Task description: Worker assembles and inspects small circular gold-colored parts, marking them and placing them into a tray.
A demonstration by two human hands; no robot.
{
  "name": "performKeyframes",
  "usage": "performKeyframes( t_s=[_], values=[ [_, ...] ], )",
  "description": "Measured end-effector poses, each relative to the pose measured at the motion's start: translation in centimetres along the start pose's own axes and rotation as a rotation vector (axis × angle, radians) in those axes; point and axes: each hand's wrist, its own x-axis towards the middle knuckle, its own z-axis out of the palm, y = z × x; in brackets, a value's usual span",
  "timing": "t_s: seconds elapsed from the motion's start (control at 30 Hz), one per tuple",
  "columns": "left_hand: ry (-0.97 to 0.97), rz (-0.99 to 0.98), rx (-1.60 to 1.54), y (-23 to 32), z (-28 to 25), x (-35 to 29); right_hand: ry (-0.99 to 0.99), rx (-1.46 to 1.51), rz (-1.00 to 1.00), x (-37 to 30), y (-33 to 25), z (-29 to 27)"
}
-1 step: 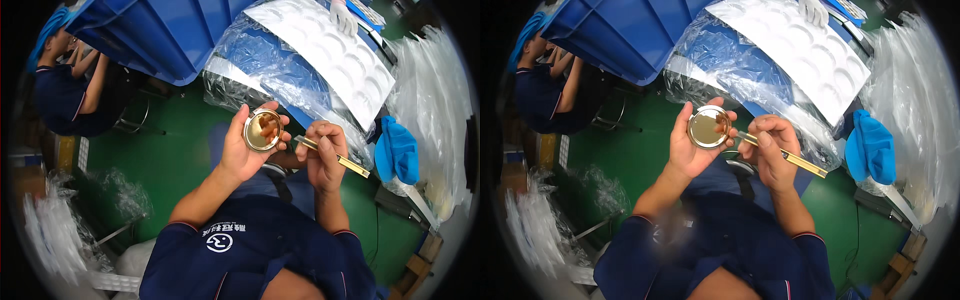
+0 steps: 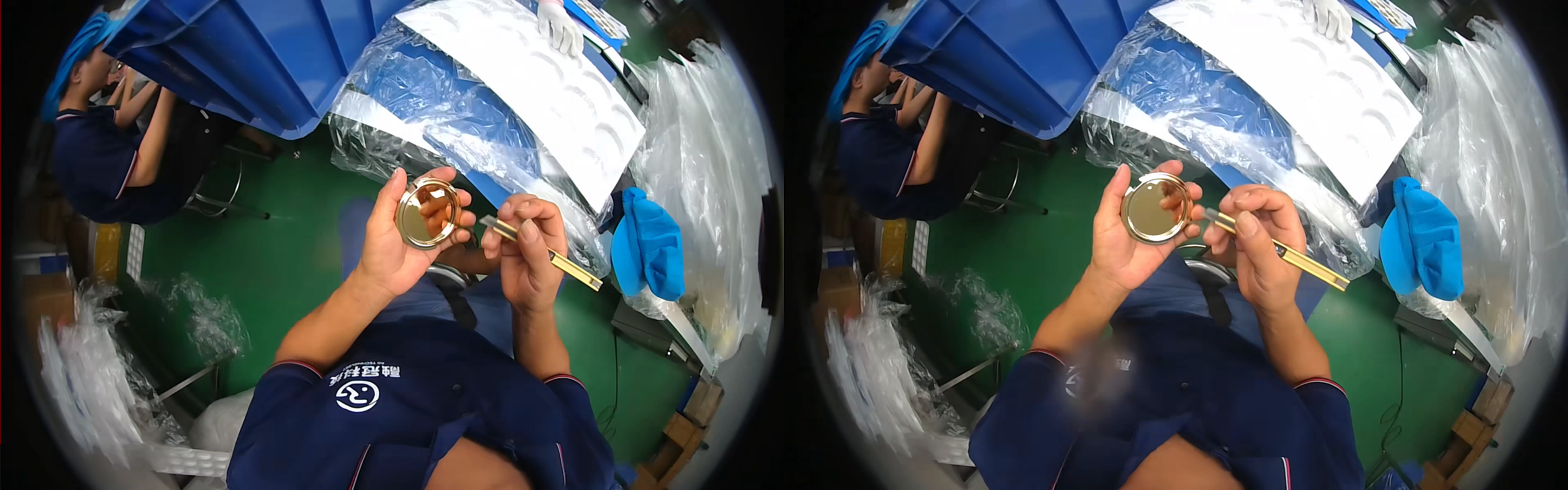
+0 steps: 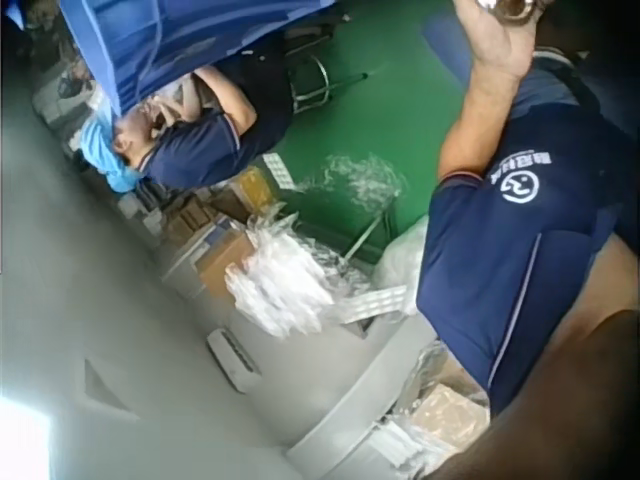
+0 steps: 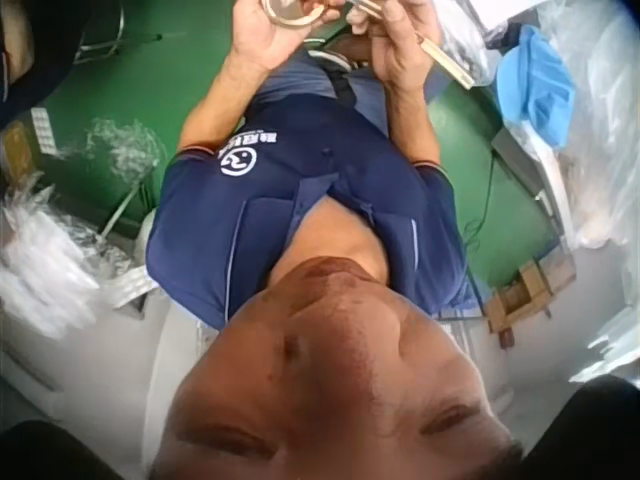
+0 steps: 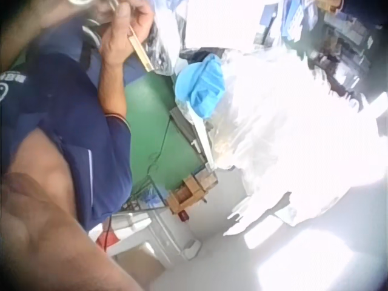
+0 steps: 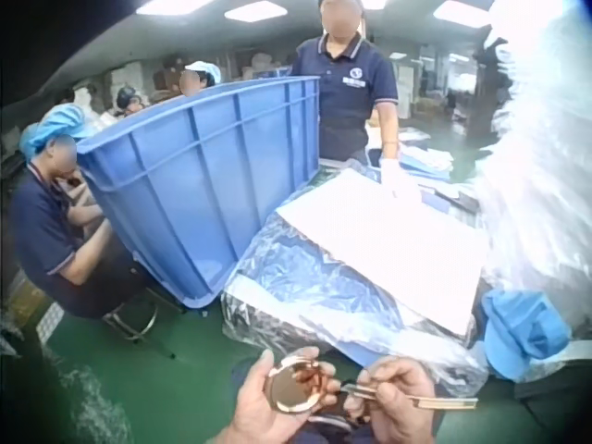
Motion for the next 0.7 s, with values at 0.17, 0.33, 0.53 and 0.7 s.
performKeyframes(
  t_s=[0.17, 0.33, 0.53, 0.7],
  values=[
    [0.114, 0.067, 0.100, -0.8, 1.3, -0.1, 0.065, -0.081, -0.072, -0.3, 0.7, -0.8],
    [0.134, 0.058, 0.143, -0.8, 1.6, 0.0, 0.163, -0.092, -0.040, -0.4, 0.7, -0.7],
    [0.138, 0.086, 0.190, -1.0, 1.6, 0.2, 0.167, -0.075, -0.019, -0.4, 1.3, -0.8],
    [0.175, 0.092, 0.364, -0.9, 1.6, -0.1, 0.121, -0.196, -0.059, -0.8, 1.9, -0.5]
  ],
)
